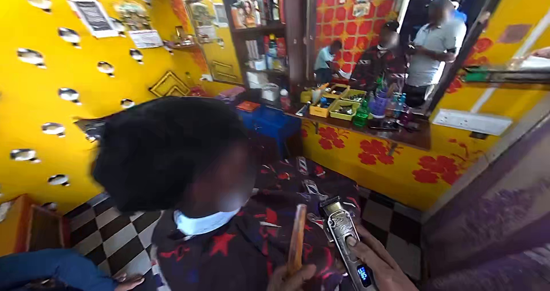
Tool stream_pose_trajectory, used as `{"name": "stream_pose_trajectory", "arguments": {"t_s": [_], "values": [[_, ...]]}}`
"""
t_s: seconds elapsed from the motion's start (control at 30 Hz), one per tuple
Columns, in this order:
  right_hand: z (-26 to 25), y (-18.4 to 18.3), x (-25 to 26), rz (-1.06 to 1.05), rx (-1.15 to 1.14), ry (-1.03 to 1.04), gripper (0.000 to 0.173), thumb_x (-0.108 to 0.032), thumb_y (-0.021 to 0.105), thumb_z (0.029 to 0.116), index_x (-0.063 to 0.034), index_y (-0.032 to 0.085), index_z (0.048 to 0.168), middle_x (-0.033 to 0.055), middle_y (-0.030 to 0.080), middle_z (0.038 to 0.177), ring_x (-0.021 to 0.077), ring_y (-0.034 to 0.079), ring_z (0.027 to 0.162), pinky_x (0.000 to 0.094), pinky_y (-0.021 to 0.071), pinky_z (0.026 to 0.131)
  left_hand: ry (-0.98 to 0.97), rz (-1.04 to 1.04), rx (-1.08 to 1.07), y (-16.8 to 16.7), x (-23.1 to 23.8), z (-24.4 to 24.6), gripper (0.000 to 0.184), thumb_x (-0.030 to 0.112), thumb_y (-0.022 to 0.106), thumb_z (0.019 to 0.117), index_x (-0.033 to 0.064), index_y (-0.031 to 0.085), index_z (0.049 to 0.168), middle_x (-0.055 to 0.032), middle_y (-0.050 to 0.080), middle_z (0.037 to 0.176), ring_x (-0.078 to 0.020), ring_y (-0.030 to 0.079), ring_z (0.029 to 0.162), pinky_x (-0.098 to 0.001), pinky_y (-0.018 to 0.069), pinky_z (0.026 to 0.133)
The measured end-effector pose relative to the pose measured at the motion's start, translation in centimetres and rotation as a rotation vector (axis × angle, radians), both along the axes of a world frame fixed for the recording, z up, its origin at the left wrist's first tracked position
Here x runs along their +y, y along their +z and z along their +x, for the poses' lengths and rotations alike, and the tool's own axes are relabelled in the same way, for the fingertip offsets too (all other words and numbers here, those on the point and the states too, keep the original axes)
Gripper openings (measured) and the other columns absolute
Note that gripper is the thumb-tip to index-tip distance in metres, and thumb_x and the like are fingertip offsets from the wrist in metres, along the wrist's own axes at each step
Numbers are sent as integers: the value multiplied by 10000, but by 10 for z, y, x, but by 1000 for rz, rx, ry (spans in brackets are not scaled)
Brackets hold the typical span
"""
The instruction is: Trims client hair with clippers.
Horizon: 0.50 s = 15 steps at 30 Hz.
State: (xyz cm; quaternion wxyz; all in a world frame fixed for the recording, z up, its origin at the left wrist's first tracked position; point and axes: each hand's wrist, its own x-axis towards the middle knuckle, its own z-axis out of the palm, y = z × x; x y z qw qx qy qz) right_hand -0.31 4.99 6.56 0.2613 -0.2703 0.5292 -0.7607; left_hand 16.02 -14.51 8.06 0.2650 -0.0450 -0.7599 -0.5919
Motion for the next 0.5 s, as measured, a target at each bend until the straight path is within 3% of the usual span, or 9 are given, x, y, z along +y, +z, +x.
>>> {"name": "stream_pose_trajectory", "arguments": {"t_s": [0.07, 0.17, 0.23, 0.33, 0.4, 0.47, 0.5], "values": [[-20, -10, 26, 138, 253, -102, 587, -249, 490, 1066, -53, 289, 1583, 104, 627, 1333, 221, 703, 1019, 435, 632, 833, 92, 0, -43, -2, 20, -32, 358, 342, 462, 1098, 136, 665, 1309, -49, 657, 1224, -72, 649, 847, -255, 579, 706], [-61, -35, 68, 295, 474, -231, 630, -333, 533, 1044, -47, 339, 1570, 66, 580, 1429, 142, 652, 1162, 386, 599, 941, 149, 20, -103, 1, 56, -88, 385, 323, 442, 1101, 90, 655, 1322, -65, 645, 1160, -77, 616, 713, -238, 549, 573], [-91, -46, 96, 342, 535, -266, 656, -349, 579, 1005, -42, 382, 1550, 71, 580, 1431, 137, 616, 1226, 377, 559, 1008, 142, 11, -128, 2, 82, -132, 441, 373, 411, 1104, 86, 645, 1343, -65, 655, 1191, -84, 604, 705, -239, 521, 553], [-138, -49, 130, 456, 638, -236, 756, -433, 692, 920, -131, 416, 1556, 27, 609, 1398, 119, 624, 1207, 389, 566, 998, 71, -37, -116, -1, 115, -200, 619, 525, 330, 1089, 58, 634, 1359, -95, 653, 1236, -134, 618, 795, -278, 525, 602], [-167, -43, 146, 570, 704, -176, 926, -605, 781, 813, -238, 402, 1573, -15, 639, 1351, 120, 661, 1121, 427, 596, 921, 1, -172, -150, -2, 131, -237, 743, 646, 272, 1050, 83, 632, 1374, -104, 638, 1302, -176, 647, 992, -343, 572, 770], [-190, -33, 159, 659, 747, -115, 1044, -683, 820, 716, -296, 379, 1579, -5, 693, 1240, 168, 704, 1007, 490, 612, 820, -48, -309, -199, -5, 146, -264, 724, 683, 335, 1022, 123, 669, 1336, -80, 657, 1257, -162, 658, 1069, -374, 589, 887], [-202, -26, 166, 681, 743, -60, 1072, -654, 849, 699, -305, 356, 1585, 7, 712, 1187, 197, 717, 956, 515, 611, 783, -56, -340, -200, -11, 152, -274, 683, 673, 383, 1016, 118, 705, 1251, -77, 676, 1209, -149, 670, 1058, -375, 594, 893]]}}
